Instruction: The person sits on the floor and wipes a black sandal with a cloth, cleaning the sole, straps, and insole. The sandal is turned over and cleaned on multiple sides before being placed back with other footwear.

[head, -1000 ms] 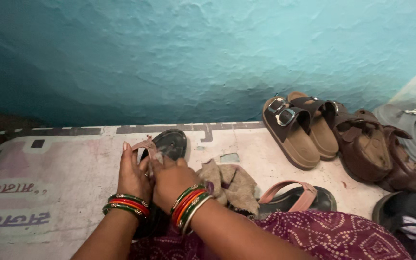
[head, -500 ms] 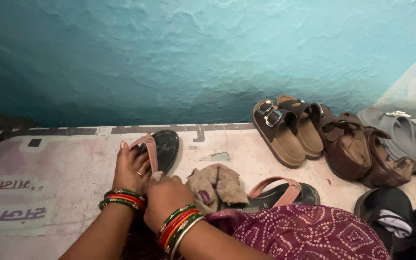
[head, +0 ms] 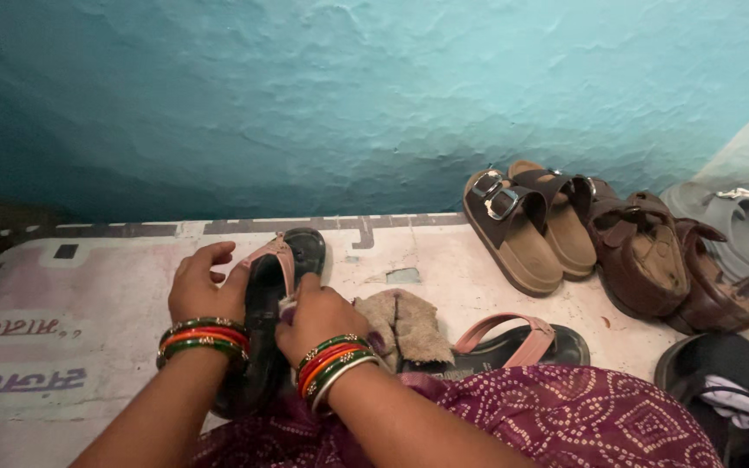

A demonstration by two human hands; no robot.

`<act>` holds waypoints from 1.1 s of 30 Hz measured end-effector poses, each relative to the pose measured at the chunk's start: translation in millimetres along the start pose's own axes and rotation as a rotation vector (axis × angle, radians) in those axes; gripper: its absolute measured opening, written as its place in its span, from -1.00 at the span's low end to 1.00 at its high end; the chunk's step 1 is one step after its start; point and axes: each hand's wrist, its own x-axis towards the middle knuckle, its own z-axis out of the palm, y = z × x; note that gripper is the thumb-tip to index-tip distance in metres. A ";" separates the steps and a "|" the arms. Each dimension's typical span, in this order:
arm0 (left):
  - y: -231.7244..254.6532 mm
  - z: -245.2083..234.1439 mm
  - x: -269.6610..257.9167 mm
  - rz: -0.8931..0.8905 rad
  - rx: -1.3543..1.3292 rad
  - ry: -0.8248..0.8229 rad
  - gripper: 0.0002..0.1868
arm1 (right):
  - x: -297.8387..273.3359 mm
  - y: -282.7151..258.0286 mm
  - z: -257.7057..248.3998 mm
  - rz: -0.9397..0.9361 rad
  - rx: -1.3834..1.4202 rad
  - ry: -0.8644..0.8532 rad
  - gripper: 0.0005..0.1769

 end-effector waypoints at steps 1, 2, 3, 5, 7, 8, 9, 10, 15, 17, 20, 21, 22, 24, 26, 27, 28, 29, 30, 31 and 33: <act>-4.2 5.0 4.9 -0.051 -0.016 -0.049 -0.62 | 1.7 1.5 0.2 -0.014 0.008 0.004 -0.48; -8.7 10.2 9.9 -0.102 -0.031 -0.097 -0.61 | 3.4 2.4 0.8 -0.027 0.017 0.007 -0.50; -13.2 14.8 14.0 -0.153 -0.047 -0.145 -0.59 | 5.8 3.6 1.3 -0.042 0.025 0.011 -0.51; -20.6 20.5 18.9 -0.302 -0.278 -0.220 -0.62 | 12.1 8.2 0.7 -0.068 0.053 0.061 -0.59; -23.4 20.5 20.7 -0.425 -0.432 -0.254 -0.63 | 20.4 13.5 -0.2 -0.091 0.063 0.104 -0.64; -23.0 17.7 21.0 -0.474 -0.469 -0.251 -0.64 | 25.5 16.4 -1.1 -0.101 0.059 0.122 -0.65; -21.6 13.3 21.3 -0.522 -0.506 -0.246 -0.66 | 29.8 18.4 -1.2 -0.112 0.056 0.140 -0.66; -20.2 7.4 21.3 -0.589 -0.492 -0.279 -0.66 | 32.8 19.4 -0.3 -0.131 0.058 0.181 -0.67; -22.4 -6.0 20.7 -0.922 -0.657 -0.310 -0.65 | 37.4 22.5 -1.7 -0.199 0.084 0.268 -0.62; -23.5 -0.8 16.3 -0.900 -0.832 -0.270 -0.69 | 38.5 20.3 -9.1 -0.214 0.100 0.297 -0.66; -12.4 5.5 4.4 -0.995 -1.016 -0.167 -0.65 | 36.1 14.8 -25.3 -0.243 0.087 0.333 -0.69; -3.8 9.2 -0.7 -1.047 -1.065 -0.125 -0.64 | 35.5 12.4 -32.3 -0.253 0.077 0.345 -0.69; 3.6 9.1 -6.2 -1.037 -1.041 -0.160 -0.63 | 34.1 10.3 -38.5 -0.283 0.046 0.373 -0.71; 14.0 9.1 -16.1 -1.014 -0.999 -0.233 -0.61 | 31.6 8.2 -49.1 -0.342 -0.023 0.430 -0.73; 15.8 11.1 -17.8 -1.018 -1.025 -0.275 -0.59 | 30.8 5.4 -54.8 -0.335 -0.020 0.452 -0.73; 13.2 13.4 -17.1 -1.018 -1.037 -0.294 -0.57 | 30.6 4.4 -55.9 -0.333 -0.017 0.463 -0.73; 8.4 16.1 -14.4 -1.047 -1.057 -0.275 -0.58 | 29.8 4.3 -55.7 -0.325 -0.005 0.433 -0.71; 1.7 18.3 -9.0 -1.074 -1.076 -0.256 -0.59 | 29.7 4.3 -54.6 -0.317 0.008 0.404 -0.69; -5.8 19.9 -3.2 -1.102 -1.094 -0.237 -0.60 | 30.2 4.4 -52.8 -0.309 0.021 0.374 -0.67; -13.8 18.4 2.4 -1.020 -1.113 -0.289 -0.61 | 30.6 4.5 -49.8 -0.356 0.042 0.387 -0.65; -22.5 13.6 9.3 -0.853 -1.146 -0.390 -0.61 | 31.2 3.8 -41.7 -0.452 0.085 0.413 -0.59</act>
